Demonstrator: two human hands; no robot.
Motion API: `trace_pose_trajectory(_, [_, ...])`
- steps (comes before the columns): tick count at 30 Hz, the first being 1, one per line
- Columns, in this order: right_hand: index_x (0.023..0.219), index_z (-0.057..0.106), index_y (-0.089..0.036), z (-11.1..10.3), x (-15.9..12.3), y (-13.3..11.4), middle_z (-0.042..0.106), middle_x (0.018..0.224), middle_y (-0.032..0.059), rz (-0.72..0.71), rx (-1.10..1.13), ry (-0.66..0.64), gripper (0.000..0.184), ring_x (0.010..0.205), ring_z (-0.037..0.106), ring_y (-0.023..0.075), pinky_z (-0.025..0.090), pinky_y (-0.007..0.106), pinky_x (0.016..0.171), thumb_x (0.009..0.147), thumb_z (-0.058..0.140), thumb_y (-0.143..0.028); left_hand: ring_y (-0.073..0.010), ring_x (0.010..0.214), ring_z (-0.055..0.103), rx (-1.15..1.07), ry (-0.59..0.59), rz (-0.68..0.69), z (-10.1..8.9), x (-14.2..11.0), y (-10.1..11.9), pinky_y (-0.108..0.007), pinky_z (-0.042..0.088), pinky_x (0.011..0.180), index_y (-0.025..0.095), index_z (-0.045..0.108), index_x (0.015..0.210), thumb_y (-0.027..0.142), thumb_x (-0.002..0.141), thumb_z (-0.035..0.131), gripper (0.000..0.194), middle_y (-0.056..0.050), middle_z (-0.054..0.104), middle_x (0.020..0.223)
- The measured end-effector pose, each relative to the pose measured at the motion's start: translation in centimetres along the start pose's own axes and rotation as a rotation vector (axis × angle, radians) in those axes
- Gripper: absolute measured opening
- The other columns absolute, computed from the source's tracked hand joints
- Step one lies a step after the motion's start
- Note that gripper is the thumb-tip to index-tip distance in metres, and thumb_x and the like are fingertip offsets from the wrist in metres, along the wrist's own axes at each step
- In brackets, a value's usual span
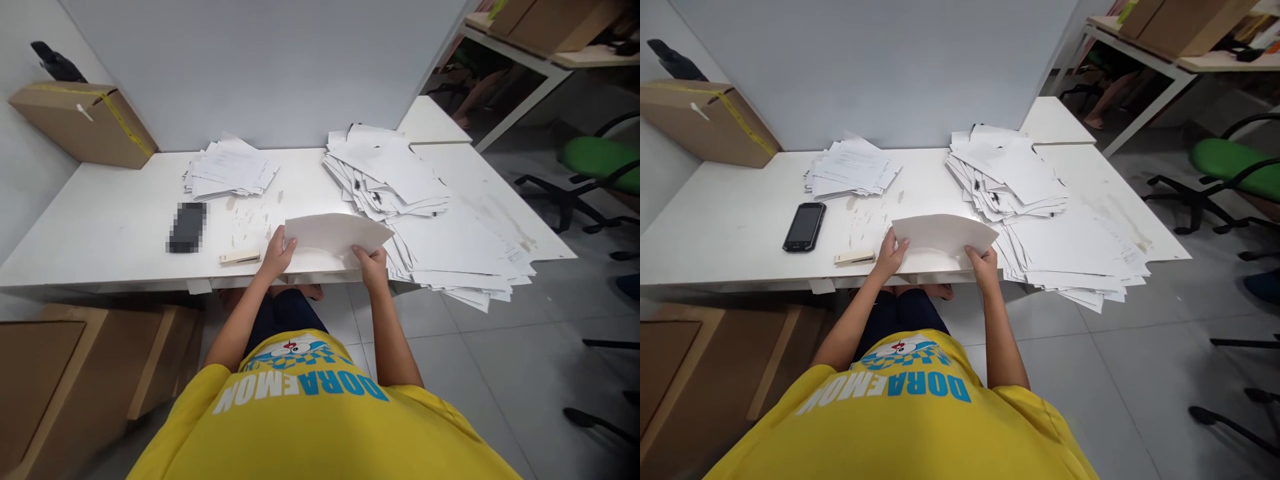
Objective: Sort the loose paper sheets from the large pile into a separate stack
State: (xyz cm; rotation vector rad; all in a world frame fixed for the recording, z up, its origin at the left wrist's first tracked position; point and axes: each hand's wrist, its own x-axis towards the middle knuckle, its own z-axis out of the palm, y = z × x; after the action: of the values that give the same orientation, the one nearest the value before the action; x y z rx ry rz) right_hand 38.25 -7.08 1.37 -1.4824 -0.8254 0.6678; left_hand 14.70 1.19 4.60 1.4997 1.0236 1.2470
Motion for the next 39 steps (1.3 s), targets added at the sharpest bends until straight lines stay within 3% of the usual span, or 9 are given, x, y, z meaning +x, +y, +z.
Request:
trace_pose_trajectory(2, [0.09,0.067,-0.019,-0.8,-0.5,-0.6,0.073,0.089,0.0072,0.021,-0.04,-0.061,0.038,0.085,0.065,0.0261,0.053,0.038,0.075,0.068,0.071,-0.049,-0.0255,0.11,0.063,-0.015,-0.063,0.047,-0.5,-1.4,0.0,-0.039,0.048,0.102,0.025,0.066,0.106,0.05,0.082,0.072,0.036,-0.008,0.068,0.108])
trace_pose_trajectory(6, [0.098,0.071,-0.019,-2.7,-1.8,-2.1,0.075,0.095,0.0075,0.188,-0.227,-0.437,0.039,0.085,0.067,0.0283,0.053,0.038,0.071,0.07,0.075,-0.046,-0.0197,0.09,0.064,0.038,-0.075,0.069,-3.1,-6.1,-0.2,-0.032,0.053,0.086,0.026,0.055,0.127,0.049,0.091,0.06,0.043,-0.005,0.066,0.094])
trace_pose_trajectory(10, [0.106,0.071,-0.019,-2.7,-3.2,-2.5,0.076,0.099,0.0084,0.312,-0.258,-0.573,0.044,0.085,0.068,0.0296,0.054,0.039,0.069,0.072,0.073,-0.047,-0.0156,0.071,0.06,0.323,0.146,0.192,-7.1,-9.7,-1.1,-0.03,0.051,0.075,0.024,0.051,0.129,0.038,0.094,0.053,0.038,0.0,0.061,0.078])
trace_pose_trajectory(14, [0.113,0.068,-0.018,-1.4,-3.6,-2.5,0.076,0.104,0.011,0.419,-0.219,-0.63,0.053,0.09,0.069,0.0313,0.055,0.039,0.072,0.071,0.075,-0.048,-0.0245,0.103,0.065,0.819,0.103,0.494,-11.2,-9.9,-1.6,-0.042,0.05,0.096,0.021,0.058,0.127,0.025,0.09,0.051,0.038,-0.01,0.07,0.104])
trace_pose_trajectory(17, [0.115,0.066,-0.017,-0.7,-3.5,-2.5,0.075,0.108,0.0126,0.482,-0.152,-0.62,0.056,0.093,0.07,0.0322,0.056,0.04,0.076,0.069,0.078,-0.049,-0.0293,0.137,0.048,1.112,-0.024,0.54,-12.7,-9.1,-1.9,-0.05,0.032,0.117,0.018,0.042,0.148,0.015,0.087,0.046,0.061,-0.014,0.061,0.138])
trace_pose_trajectory(21, [0.115,0.066,-0.018,0.0,-3.6,-2.5,0.075,0.112,0.0125,0.52,-0.081,-0.609,0.059,0.096,0.07,0.0325,0.057,0.042,0.081,0.066,0.081,-0.048,-0.034,0.153,0.023,1.331,-0.079,0.413,-12.4,-8.6,-3.0,-0.059,0.01,0.124,0.007,0.012,0.159,0.011,0.084,0.045,0.082,-0.021,0.033,0.161])
trace_pose_trajectory(25, [0.113,0.066,-0.018,0.6,-3.8,-2.4,0.075,0.11,0.0123,0.525,-0.086,-0.589,0.059,0.1,0.069,0.034,0.056,0.043,0.083,0.064,0.081,-0.047,-0.0298,0.154,0.018,1.373,-0.092,0.435,-11.1,-8.3,-4.3,-0.056,0.008,0.125,0.01,0.007,0.16,0.011,0.087,0.043,0.082,-0.018,0.029,0.162])
trace_pose_trajectory(33, [0.122,0.065,-0.019,0.2,-4.3,-3.3,0.073,0.119,0.0119,0.448,-0.287,-0.602,0.058,0.105,0.068,0.0341,0.056,0.044,0.086,0.07,0.073,-0.045,-0.0251,0.149,0.033,1.305,-0.028,0.506,-10.3,-7.1,-6.1,-0.048,0.019,0.126,0.015,0.026,0.158,0.006,0.091,0.037,0.069,-0.014,0.045,0.154])
trace_pose_trajectory(39, [0.122,0.064,-0.018,0.6,-4.7,-2.6,0.072,0.12,0.0129,0.444,-0.223,-0.602,0.06,0.104,0.069,0.0337,0.057,0.043,0.084,0.071,0.073,-0.047,-0.0244,0.141,0.047,1.3,0.052,0.584,-10.1,-6.9,-6.9,-0.046,0.029,0.122,0.016,0.046,0.149,0.013,0.098,0.036,0.051,-0.014,0.057,0.145])
